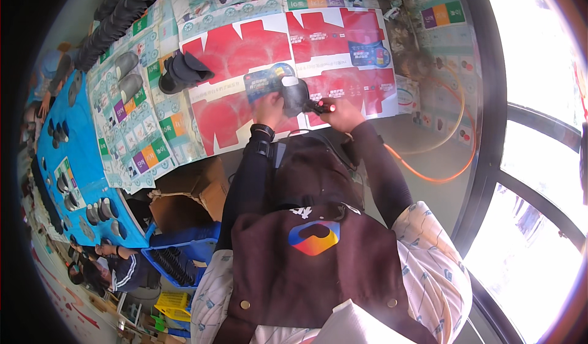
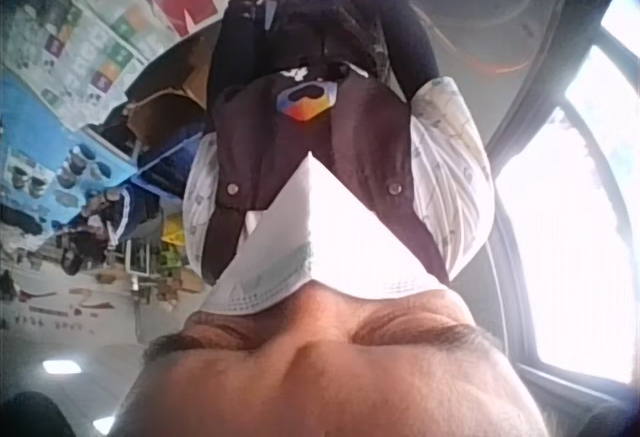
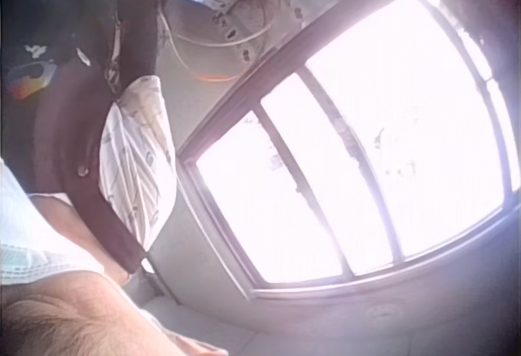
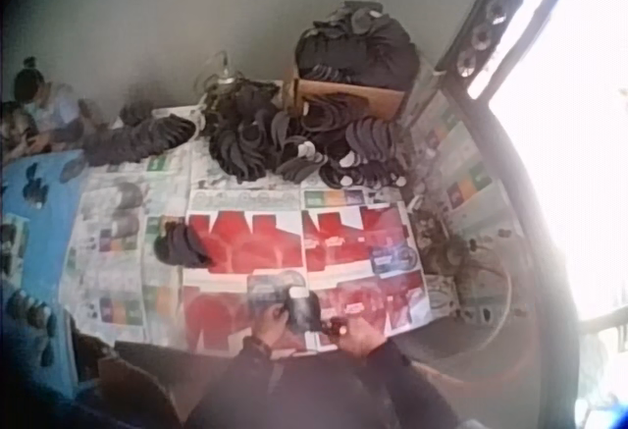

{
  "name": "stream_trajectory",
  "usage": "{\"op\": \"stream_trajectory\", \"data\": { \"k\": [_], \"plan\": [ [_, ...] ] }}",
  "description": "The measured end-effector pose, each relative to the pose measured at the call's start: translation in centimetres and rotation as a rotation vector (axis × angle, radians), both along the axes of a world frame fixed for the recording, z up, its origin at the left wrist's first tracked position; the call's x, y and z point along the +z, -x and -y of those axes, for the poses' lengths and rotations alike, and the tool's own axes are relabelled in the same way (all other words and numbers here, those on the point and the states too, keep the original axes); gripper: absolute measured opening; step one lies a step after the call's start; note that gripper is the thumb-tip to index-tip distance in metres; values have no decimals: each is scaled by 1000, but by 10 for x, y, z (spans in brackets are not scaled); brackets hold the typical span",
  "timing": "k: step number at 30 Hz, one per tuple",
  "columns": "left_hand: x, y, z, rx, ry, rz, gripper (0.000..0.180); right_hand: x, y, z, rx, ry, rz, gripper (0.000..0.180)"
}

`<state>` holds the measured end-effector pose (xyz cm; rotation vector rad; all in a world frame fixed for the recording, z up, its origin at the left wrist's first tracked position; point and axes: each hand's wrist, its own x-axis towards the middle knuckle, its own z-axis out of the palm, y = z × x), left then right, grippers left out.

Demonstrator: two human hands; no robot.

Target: Using a handheld heat gun or specialized tool to finish shoe components on a production line.

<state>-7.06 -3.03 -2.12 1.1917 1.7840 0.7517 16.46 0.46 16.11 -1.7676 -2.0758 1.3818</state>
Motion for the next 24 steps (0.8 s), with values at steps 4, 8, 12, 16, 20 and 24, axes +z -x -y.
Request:
{"op": "stream_trajectory", "data": {
  "k": [4, 8, 12, 16, 20, 24],
  "plan": [
    [2, 2, 3, 62, 67, 94, 35, 5, 3, 8, -151, 94, -23, 39],
    [20, -8, -1, 28, 46, 62, 35, 4, 1, 13, -123, 233, -70, 41],
    [16, -4, -3, 69, 102, 216, 35, -13, -1, 20, -33, 72, -39, 43],
    [22, -5, -2, 25, 66, 107, 40, -3, -1, 12, -67, -69, 98, 27],
    [45, -12, -5, 8, 61, 66, 44, 5, 0, 4, -181, -189, 81, 22],
    [53, -14, -8, 22, 62, 81, 46, -3, -3, 11, -130, -121, 138, 24]
  ]
}}
